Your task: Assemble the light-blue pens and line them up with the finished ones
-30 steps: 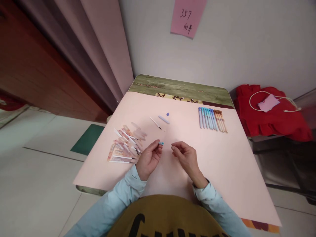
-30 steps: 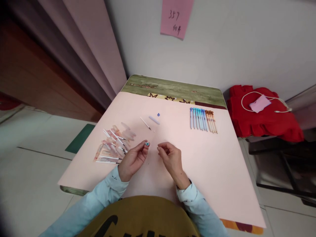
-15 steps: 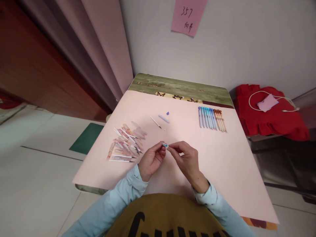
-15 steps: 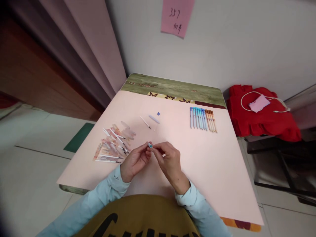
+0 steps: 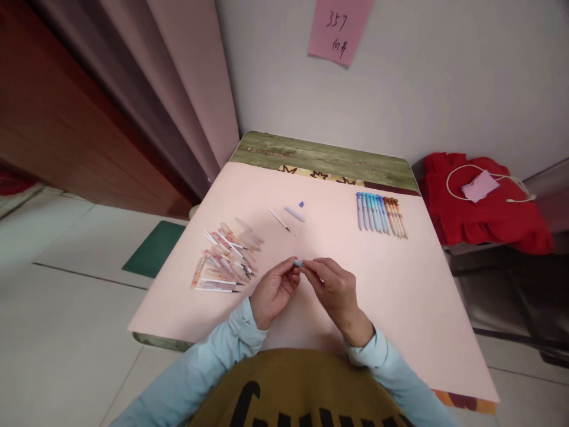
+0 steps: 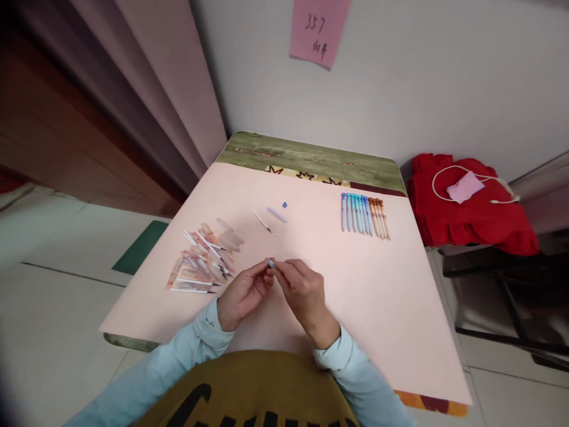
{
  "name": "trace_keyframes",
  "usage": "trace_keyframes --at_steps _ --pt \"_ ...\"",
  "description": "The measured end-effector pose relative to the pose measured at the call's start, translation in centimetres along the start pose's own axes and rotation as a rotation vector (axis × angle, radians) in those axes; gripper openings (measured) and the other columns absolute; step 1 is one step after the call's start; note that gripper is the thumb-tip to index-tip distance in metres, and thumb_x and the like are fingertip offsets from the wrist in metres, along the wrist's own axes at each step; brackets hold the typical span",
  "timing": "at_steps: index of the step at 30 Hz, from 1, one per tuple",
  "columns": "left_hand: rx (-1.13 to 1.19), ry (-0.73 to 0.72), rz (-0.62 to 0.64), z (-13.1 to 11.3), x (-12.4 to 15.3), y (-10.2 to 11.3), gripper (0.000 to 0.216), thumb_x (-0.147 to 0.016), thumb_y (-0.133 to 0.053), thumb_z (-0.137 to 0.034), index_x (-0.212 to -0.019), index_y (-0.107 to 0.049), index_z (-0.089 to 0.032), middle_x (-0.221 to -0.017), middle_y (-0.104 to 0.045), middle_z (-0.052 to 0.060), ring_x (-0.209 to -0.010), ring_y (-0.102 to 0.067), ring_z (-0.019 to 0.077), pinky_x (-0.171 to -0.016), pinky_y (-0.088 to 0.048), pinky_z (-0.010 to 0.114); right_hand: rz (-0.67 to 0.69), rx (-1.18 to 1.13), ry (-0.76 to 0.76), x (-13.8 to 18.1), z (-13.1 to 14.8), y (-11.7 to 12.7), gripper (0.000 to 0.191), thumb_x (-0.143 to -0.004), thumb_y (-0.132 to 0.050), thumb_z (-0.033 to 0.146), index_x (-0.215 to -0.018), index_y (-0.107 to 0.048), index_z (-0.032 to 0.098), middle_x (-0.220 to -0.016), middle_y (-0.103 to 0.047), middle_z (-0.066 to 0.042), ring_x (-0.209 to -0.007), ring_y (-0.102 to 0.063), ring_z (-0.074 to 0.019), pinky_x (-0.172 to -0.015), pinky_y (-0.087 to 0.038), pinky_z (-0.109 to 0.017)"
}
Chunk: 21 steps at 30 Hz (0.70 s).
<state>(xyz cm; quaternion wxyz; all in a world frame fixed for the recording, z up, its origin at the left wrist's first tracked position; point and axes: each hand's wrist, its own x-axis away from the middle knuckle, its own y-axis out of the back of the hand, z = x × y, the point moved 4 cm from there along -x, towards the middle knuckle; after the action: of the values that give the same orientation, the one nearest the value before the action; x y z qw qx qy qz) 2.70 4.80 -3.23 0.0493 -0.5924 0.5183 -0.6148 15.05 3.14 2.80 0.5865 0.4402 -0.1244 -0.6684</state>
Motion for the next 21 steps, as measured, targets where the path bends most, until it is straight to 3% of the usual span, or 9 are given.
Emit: trace_keyframes --at_steps 4,9,15,21 --pt "0.011 0.016 0.020 -0.2 0.1 0.0 0.012 -0.089 -0.055 -0.007 -0.081 -0.063 -0.007 -0.073 -0.065 0.005 -0.058 -0.060 0.0064 -0.049 -0.049 0.014 -0.053 -0.115 -0.046 -0.4 0.1 0.9 0.016 -0.088 -0.064 0.035 -0.093 -0.075 0.025 -0.084 -0.073 -0.003 -0.067 -0.067 -0.0136 -0.063 -0.054 -0.024" --pt "0.035 0.037 0.028 -1.2 0.4 -0.2 0.011 -0.090 -0.054 -0.007 -0.082 -0.062 -0.008 -0.073 -0.062 0.005 -0.056 -0.056 0.0061 -0.046 -0.046 0.013 -0.040 -0.098 -0.193 -1.7 -2.7 0.9 0.017 -0.088 -0.061 0.035 -0.091 -0.074 0.023 -0.083 -0.072 -0.004 -0.066 -0.065 -0.0148 -0.065 -0.053 -0.027" --pt "0.089 -0.009 -0.001 -2.1 0.7 -0.1 0.012 -0.090 -0.052 -0.006 -0.082 -0.060 -0.007 -0.076 -0.061 0.006 -0.056 -0.055 0.0058 -0.044 -0.044 0.013 0.137 0.043 -0.198 -4.8 -6.0 -3.9 0.014 -0.086 -0.059 0.024 -0.086 -0.073 0.022 -0.085 -0.070 -0.004 -0.074 -0.065 -0.0163 -0.069 -0.048 -0.027" --pt "0.116 -0.045 -0.012 -2.8 1.0 0.8 0.010 -0.089 -0.053 -0.007 -0.082 -0.061 -0.008 -0.076 -0.062 0.007 -0.056 -0.056 0.0064 -0.044 -0.045 0.014 0.220 0.169 -0.214 -5.8 -6.1 -7.4 0.018 -0.089 -0.055 0.026 -0.088 -0.073 0.024 -0.089 -0.068 -0.003 -0.077 -0.063 -0.0150 -0.068 -0.045 -0.025"
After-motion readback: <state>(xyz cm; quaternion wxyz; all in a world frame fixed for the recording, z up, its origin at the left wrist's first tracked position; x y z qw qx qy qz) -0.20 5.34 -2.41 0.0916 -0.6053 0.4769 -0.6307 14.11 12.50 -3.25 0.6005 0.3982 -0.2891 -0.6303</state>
